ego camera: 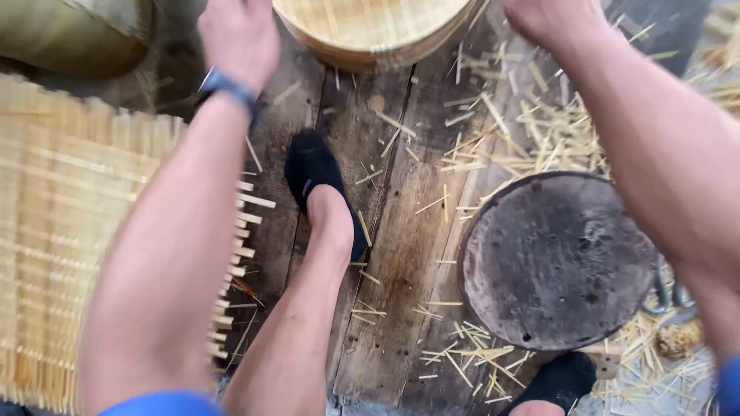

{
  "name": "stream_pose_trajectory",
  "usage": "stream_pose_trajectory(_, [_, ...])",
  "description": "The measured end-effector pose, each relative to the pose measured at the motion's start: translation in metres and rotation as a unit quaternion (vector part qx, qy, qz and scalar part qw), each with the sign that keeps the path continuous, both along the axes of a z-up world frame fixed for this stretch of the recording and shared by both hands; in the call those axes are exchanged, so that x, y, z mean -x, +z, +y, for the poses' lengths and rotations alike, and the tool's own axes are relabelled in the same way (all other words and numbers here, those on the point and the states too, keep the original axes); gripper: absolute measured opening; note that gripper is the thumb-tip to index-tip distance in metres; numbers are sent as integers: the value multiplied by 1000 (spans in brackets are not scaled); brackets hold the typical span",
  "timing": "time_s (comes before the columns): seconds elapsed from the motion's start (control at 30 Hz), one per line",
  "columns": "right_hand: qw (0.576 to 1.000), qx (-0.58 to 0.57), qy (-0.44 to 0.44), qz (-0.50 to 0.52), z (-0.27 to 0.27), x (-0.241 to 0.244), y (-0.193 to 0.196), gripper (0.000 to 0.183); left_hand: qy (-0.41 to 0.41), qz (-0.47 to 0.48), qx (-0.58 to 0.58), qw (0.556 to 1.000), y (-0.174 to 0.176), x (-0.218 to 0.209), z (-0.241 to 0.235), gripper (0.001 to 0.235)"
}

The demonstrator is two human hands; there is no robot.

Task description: The person sits on the floor assembling a round bamboo sieve. They hold a woven bamboo mat over a round wooden mold, trim the protruding mat edges with scissors, fit a thin bamboo rim hoop around the mat, press the mat into the mold, and flip the assembled sieve over to tuck and secure the edges.

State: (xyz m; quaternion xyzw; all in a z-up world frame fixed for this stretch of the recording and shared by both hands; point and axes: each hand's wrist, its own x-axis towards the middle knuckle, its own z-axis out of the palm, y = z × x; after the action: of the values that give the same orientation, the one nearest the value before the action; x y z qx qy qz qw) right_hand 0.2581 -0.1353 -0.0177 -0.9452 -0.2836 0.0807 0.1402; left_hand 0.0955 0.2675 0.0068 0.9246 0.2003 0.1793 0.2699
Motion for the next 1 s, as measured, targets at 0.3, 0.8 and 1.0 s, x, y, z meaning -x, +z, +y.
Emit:
stream_pose_trajectory(0.3, [951, 262, 46, 155, -233, 233, 155, 37, -37, 382, -177, 906, 126, 274, -40, 136])
stream_pose_trajectory(0.8, [881, -82, -314, 344, -348, 446, 92, 31, 11, 238, -215, 947, 143, 363, -3, 41])
stream_pose_trajectory(1.0, [881, -200, -258, 341, -341, 455, 70, 27, 88, -35, -176, 980, 193, 360, -12, 24])
